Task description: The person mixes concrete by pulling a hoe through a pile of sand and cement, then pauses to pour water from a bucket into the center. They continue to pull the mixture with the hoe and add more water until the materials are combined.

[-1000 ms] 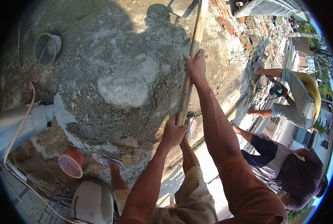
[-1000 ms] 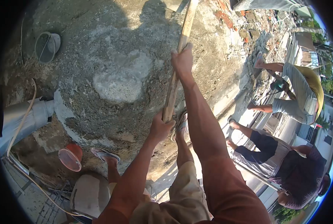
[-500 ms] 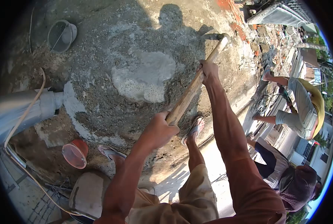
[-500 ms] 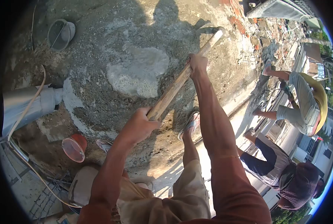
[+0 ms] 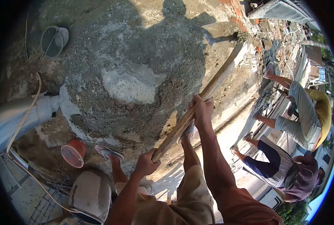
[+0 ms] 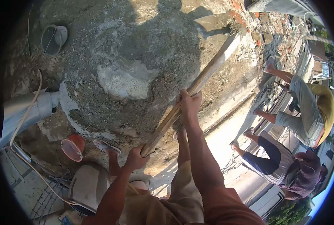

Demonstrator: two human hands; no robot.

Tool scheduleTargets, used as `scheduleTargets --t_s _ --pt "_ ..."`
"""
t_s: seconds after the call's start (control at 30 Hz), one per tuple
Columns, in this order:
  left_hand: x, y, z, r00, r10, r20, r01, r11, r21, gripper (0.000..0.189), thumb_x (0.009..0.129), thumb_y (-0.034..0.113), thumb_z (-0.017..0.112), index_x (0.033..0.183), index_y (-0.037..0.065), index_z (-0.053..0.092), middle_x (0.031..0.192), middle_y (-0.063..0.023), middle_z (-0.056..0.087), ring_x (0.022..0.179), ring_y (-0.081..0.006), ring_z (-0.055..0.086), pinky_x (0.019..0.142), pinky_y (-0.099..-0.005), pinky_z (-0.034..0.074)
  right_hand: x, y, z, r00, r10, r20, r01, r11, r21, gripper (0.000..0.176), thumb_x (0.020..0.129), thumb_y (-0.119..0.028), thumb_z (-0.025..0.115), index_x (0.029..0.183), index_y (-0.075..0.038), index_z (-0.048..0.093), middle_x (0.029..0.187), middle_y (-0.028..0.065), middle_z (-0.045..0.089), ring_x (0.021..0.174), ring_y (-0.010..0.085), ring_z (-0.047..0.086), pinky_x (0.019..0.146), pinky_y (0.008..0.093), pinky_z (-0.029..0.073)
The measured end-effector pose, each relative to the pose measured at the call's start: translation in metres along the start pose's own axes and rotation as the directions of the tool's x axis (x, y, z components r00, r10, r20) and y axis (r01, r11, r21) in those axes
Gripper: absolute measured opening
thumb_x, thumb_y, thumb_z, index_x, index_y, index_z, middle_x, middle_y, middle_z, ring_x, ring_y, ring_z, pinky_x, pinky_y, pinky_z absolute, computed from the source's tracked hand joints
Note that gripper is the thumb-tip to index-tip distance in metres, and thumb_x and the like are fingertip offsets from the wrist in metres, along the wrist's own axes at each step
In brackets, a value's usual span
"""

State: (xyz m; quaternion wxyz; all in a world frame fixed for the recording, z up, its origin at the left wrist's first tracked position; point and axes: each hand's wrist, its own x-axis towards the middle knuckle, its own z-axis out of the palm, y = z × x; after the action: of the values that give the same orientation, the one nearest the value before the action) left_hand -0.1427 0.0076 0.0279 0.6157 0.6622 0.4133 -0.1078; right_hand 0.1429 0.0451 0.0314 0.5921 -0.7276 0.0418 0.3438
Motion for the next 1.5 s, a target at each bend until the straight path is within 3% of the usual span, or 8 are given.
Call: scheduleTargets --t_s 0.27,0.53,0.7,0.77,0.87,1.13,1.33,1.5 --pt "0.151 0.151 0.052 0.984 0.072 0.165 -0.010 0.937 -0.349 0.045 0.073 0.019 0.062 0.108 -0.008 0.055 0.091 -0.0287 0.064 0.090 -0.0418 0.062 0.080 -0.0437 0.049 0.230 -0.035 -0.100 0.997 0.035 -0.064 -0.065 0.833 -0.550 0.016 0.080 -0.006 0.058 0.066 -0.001 0.051 0.055 0.0102 0.052 0.044 0.0205 0.053 0.038 0.0333 0.040" --pt "0.050 0.135 -0.093 0.979 -0.098 0.181 0.081 0.992 0.101 0.052 0.073 0.025 0.069 0.111 -0.008 0.056 0.086 -0.0242 0.065 0.078 -0.0328 0.066 0.071 -0.0387 0.049 0.152 0.016 -0.048 0.925 0.361 -0.120 -0.338 0.925 0.176 0.010 0.085 -0.003 0.054 0.082 0.000 0.044 0.064 0.0097 0.048 0.049 0.0200 0.050 0.042 0.0320 0.044" --pt "-0.024 0.122 -0.190 0.967 -0.130 0.218 0.092 0.980 0.174 0.047 0.072 0.024 0.068 0.107 -0.007 0.058 0.090 -0.0264 0.064 0.089 -0.0373 0.064 0.079 -0.0420 0.049 0.035 -0.001 0.030 0.940 0.296 -0.170 -0.249 0.935 0.254 0.010 0.087 -0.003 0.052 0.082 -0.001 0.044 0.065 0.0079 0.046 0.050 0.0170 0.049 0.044 0.0301 0.044" --pt "-0.068 0.090 -0.216 0.981 -0.101 0.164 0.079 0.988 0.136 0.046 0.072 0.018 0.072 0.111 -0.003 0.059 0.085 -0.0159 0.065 0.077 -0.0193 0.065 0.070 -0.0336 0.049 -0.016 0.005 0.057 0.942 0.294 -0.161 -0.227 0.913 0.339 0.011 0.086 -0.003 0.054 0.082 -0.002 0.044 0.065 0.0077 0.046 0.051 0.0163 0.049 0.045 0.0303 0.045" --pt "-0.131 0.024 -0.234 0.989 -0.146 0.002 0.144 0.979 0.145 0.045 0.066 0.014 0.072 0.108 0.000 0.062 0.086 -0.0206 0.066 0.081 -0.0338 0.066 0.072 -0.0376 0.051 -0.087 0.040 0.091 0.928 0.370 0.036 -0.342 0.812 0.472 0.016 0.085 -0.003 0.059 0.079 -0.003 0.044 0.065 0.0070 0.046 0.053 0.0181 0.050 0.050 0.0345 0.048" --pt "-0.125 -0.043 -0.125 0.998 -0.061 0.004 0.059 0.980 0.190 0.046 0.066 0.014 0.071 0.110 0.006 0.062 0.089 -0.0193 0.066 0.082 -0.0343 0.065 0.074 -0.0396 0.052 -0.098 0.042 0.016 0.892 0.451 0.019 -0.416 0.805 0.423 0.015 0.086 -0.008 0.057 0.074 -0.005 0.048 0.065 0.0050 0.044 0.057 0.0182 0.046 0.059 0.0352 0.045" --pt "0.014 0.045 0.038 0.985 -0.012 0.173 0.022 0.998 -0.056 0.050 0.072 0.025 0.069 0.116 0.004 0.054 0.087 -0.0224 0.065 0.082 -0.0393 0.064 0.073 -0.0464 0.050 0.079 0.014 -0.110 0.957 0.160 -0.243 -0.154 0.987 0.042 0.015 0.085 -0.007 0.058 0.076 -0.004 0.046 0.060 0.0048 0.044 0.047 0.0164 0.046 0.042 0.0316 0.044" --pt "0.040 0.163 0.048 0.949 -0.213 0.232 0.193 0.975 0.105 0.049 0.077 0.028 0.065 0.114 -0.001 0.053 0.093 -0.0241 0.065 0.091 -0.0403 0.062 0.080 -0.0456 0.049 0.156 0.007 -0.159 0.924 0.330 -0.191 -0.363 0.915 -0.174 0.013 0.086 -0.007 0.054 0.077 -0.002 0.046 0.058 0.0068 0.047 0.047 0.0193 0.050 0.043 0.0311 0.044"
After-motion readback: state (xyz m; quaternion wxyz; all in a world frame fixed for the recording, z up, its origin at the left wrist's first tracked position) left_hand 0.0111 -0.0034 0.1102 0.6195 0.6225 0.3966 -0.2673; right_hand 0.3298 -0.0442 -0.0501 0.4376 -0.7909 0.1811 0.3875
